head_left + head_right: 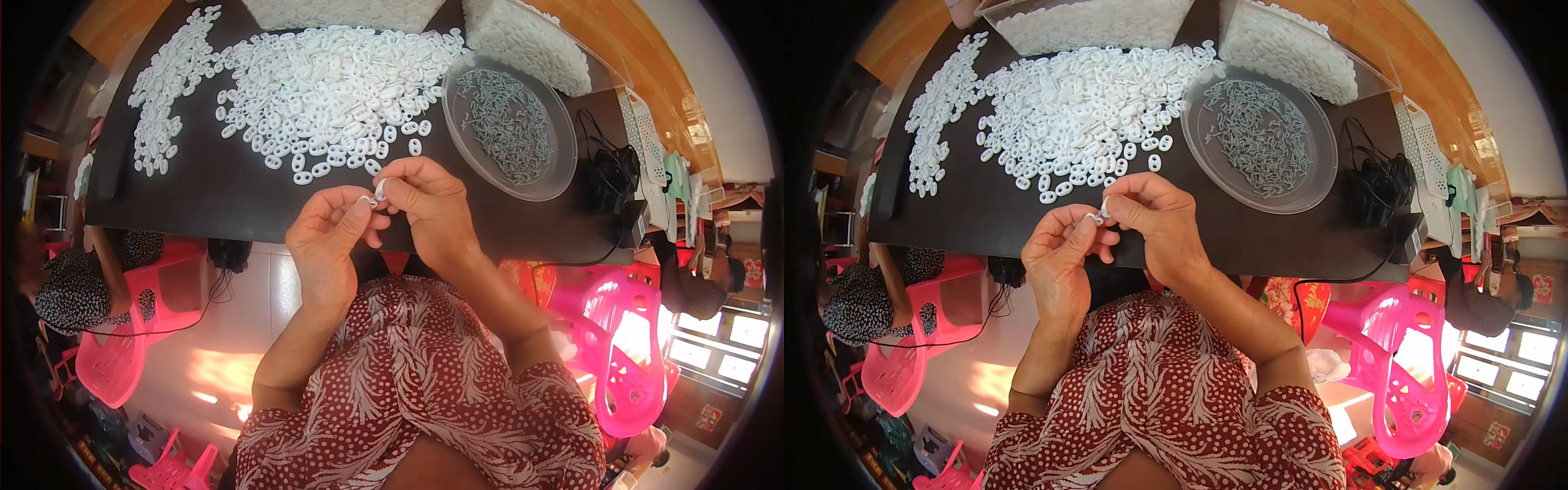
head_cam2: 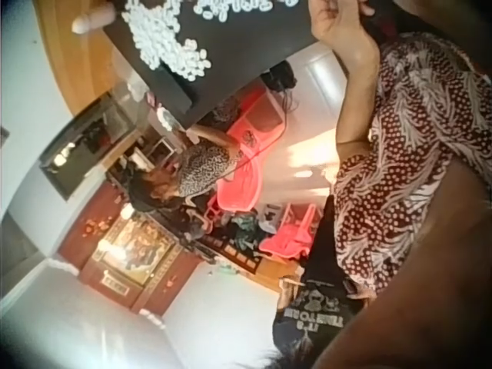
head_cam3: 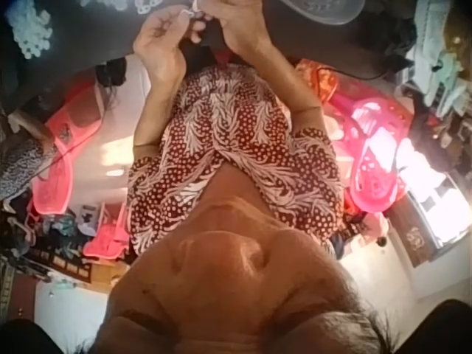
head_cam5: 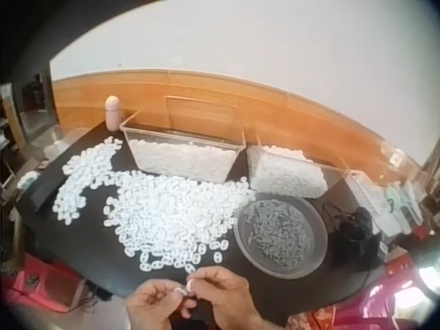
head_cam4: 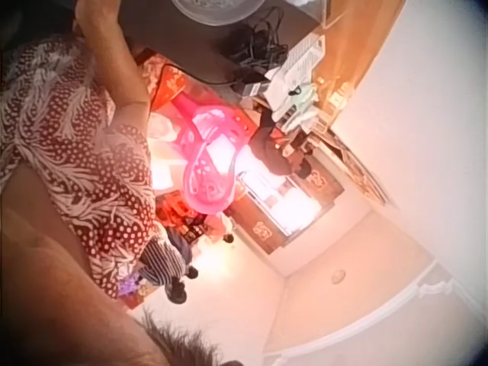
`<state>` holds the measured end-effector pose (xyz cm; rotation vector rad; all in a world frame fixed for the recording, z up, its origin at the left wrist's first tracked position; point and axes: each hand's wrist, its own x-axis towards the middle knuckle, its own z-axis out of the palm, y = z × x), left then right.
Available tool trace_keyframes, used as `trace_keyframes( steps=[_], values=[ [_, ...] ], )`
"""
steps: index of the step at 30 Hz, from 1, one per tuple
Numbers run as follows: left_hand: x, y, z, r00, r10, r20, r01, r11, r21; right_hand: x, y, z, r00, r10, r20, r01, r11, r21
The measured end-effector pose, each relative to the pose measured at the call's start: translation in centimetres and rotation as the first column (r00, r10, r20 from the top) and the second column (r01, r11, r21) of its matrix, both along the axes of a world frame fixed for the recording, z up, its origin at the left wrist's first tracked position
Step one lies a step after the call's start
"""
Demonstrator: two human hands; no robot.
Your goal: Assemble small white plastic components by inserting small pins into them.
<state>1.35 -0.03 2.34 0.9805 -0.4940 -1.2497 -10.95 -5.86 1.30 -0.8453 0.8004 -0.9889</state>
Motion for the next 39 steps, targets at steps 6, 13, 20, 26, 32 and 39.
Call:
trace_keyframes(
  steps=[6,13,20,26,32,39],
  values=[
    [-0.2,0.1,0.1,0.998,0.017,-0.064,-0.018,1.000,-0.017,-0.1,0.8,1.1,0.997,-0.055,-0.048,0.050,0.993,-0.103],
    [0.3,0.1,0.6,0.995,0.055,-0.078,-0.058,0.998,-0.037,-0.8,1.0,1.7,0.979,-0.031,-0.202,-0.026,0.960,-0.278],
    [0.2,0.1,0.5,0.998,0.068,0.010,-0.068,0.998,-0.011,-1.2,0.0,1.5,0.991,-0.058,-0.119,0.055,0.998,-0.029],
    [-0.1,0.4,0.3,0.990,0.067,0.122,-0.060,0.997,-0.057,-0.8,-0.1,1.6,0.997,-0.074,-0.022,0.075,0.996,0.053],
    [-0.4,0.3,0.3,0.992,0.088,0.087,-0.085,0.996,-0.035,-0.4,0.1,1.5,0.993,-0.099,-0.058,0.100,0.995,0.019],
    [-0.4,0.4,0.2,0.983,0.125,0.131,-0.124,0.992,-0.015,-0.1,0.7,1.9,0.971,-0.105,-0.215,0.096,0.994,-0.054]
  ],
)
